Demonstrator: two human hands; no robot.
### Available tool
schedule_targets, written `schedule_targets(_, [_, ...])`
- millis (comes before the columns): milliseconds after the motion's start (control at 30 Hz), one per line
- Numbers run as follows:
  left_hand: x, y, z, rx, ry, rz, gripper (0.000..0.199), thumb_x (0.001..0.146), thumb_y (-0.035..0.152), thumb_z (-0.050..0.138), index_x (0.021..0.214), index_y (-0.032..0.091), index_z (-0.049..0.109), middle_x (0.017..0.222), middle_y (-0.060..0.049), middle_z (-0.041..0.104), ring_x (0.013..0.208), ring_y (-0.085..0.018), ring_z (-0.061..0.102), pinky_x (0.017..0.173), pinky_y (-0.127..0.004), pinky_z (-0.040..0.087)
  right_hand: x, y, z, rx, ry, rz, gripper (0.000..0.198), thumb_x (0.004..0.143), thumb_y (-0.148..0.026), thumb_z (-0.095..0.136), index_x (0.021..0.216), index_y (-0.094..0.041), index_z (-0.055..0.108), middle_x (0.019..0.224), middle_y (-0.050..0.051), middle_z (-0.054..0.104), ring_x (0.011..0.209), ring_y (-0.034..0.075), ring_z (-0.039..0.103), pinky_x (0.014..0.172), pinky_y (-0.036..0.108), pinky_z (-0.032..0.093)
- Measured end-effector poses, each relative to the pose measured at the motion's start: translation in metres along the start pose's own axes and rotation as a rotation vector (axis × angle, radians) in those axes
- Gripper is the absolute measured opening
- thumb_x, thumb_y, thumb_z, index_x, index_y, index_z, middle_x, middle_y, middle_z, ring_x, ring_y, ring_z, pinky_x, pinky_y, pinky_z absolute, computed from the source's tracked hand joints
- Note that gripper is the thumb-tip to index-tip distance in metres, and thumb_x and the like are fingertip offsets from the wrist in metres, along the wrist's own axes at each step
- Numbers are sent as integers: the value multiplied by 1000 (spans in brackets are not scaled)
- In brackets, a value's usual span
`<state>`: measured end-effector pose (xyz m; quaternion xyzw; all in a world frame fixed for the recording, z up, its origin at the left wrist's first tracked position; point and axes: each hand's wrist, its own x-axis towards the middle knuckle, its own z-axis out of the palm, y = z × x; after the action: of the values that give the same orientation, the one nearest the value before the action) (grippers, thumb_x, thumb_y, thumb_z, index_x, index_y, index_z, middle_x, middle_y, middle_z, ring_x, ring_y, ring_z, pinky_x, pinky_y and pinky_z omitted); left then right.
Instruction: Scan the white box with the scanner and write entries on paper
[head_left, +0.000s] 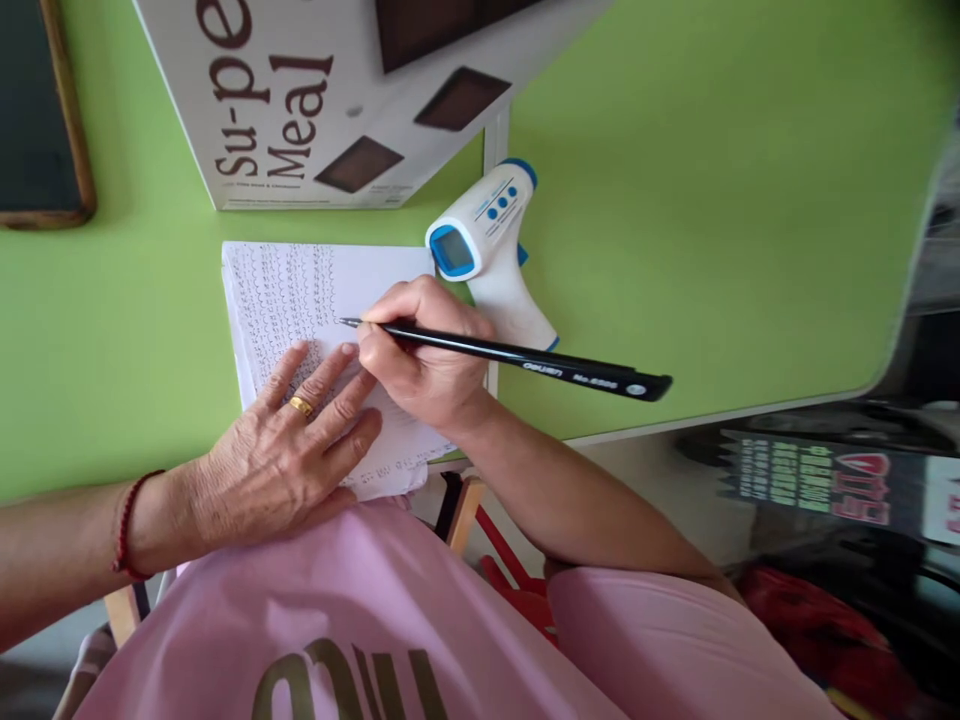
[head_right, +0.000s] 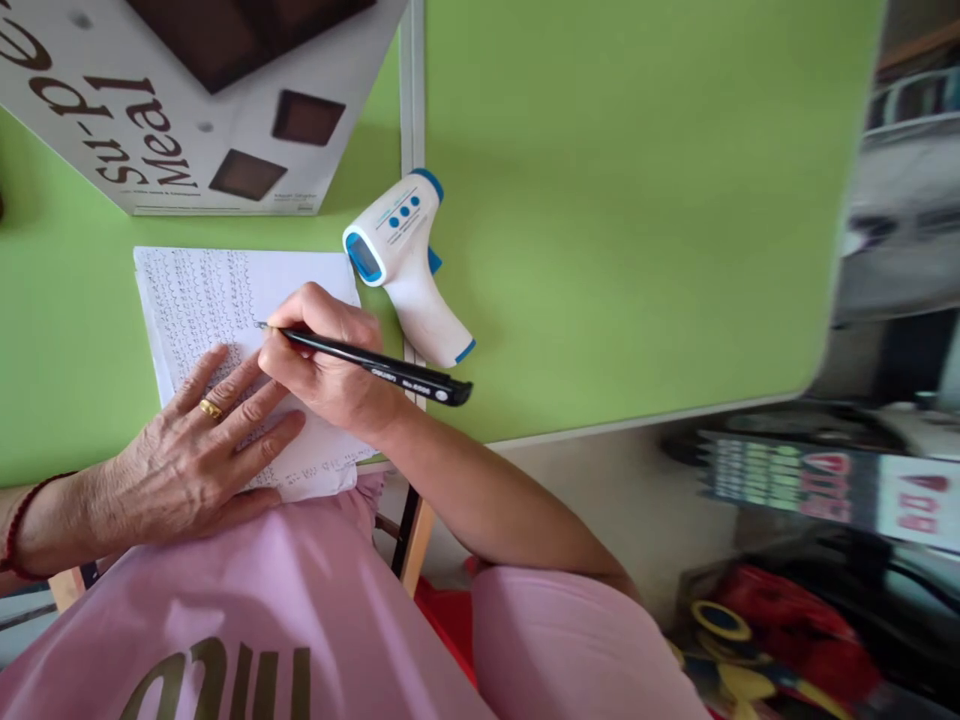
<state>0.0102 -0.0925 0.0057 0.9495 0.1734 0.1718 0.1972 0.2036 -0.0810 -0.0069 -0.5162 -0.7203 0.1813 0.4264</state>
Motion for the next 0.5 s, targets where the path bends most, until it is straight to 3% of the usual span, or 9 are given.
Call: schedule_targets(500, [1, 1, -1, 13, -25, 9, 50, 88, 40, 70, 122, 4, 62, 137, -26, 54, 133, -48, 45, 108, -69, 37, -1, -1, 1, -20, -24, 36, 12, 91, -22, 56, 81, -21, 52, 66, -4, 57, 57, 9, 51, 56, 25, 44])
